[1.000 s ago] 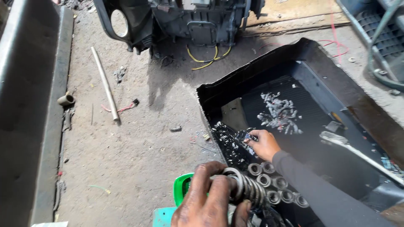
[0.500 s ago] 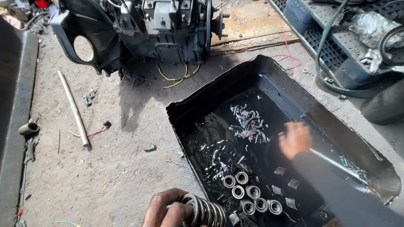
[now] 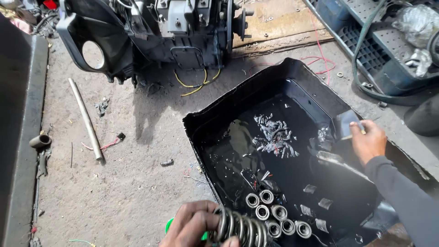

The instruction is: Cleaning and inspecting small mechanical parts, including a large spring and various rings, using a tray of fluid.

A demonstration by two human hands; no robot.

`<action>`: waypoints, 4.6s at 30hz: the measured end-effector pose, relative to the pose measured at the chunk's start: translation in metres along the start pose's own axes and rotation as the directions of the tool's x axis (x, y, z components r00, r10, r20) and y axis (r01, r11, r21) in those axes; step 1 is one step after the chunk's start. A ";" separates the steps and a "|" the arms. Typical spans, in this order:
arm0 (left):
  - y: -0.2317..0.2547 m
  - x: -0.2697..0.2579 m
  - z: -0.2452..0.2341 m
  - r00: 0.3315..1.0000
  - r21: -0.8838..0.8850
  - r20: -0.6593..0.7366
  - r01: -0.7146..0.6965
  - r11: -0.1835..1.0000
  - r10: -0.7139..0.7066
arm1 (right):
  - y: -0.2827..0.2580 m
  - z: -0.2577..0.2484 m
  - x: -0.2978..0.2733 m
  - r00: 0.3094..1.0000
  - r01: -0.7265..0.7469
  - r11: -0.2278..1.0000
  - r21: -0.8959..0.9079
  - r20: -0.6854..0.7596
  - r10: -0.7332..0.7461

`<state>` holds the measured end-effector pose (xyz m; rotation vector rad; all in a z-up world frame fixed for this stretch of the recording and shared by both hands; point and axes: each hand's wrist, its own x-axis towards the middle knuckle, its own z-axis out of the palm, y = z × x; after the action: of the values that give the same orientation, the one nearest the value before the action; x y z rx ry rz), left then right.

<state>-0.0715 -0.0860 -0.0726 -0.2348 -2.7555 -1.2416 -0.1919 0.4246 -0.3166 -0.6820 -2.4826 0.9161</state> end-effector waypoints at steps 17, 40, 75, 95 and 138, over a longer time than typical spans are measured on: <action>0.123 0.008 0.013 0.931 -0.548 0.334 0.317 0.774 -0.145 | -0.122 -0.146 -0.153 0.586 -0.788 -0.013 0.615 0.757 0.288; 0.055 -0.134 0.243 0.861 0.101 0.371 0.336 0.937 -0.349 | -0.046 -0.158 -0.093 0.396 -0.504 0.860 0.079 0.906 0.149; 0.028 -0.147 0.237 0.840 -0.050 0.277 0.496 0.867 -0.465 | -0.199 -0.292 -0.095 0.784 0.271 0.932 -0.240 0.617 -0.069; 0.001 -0.091 0.264 0.817 -0.856 0.445 0.508 0.093 -0.366 | -0.217 -0.297 -0.120 0.731 0.325 0.932 -0.161 0.667 -0.140; 0.221 -0.090 0.063 0.825 -0.843 0.476 0.527 0.108 -0.306 | -0.200 -0.327 -0.197 0.735 0.391 0.757 0.524 0.318 -0.599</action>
<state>0.0552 0.0973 0.0339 0.4653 -1.6314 -3.1210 0.0752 0.3383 0.0102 0.4245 -2.4962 1.4480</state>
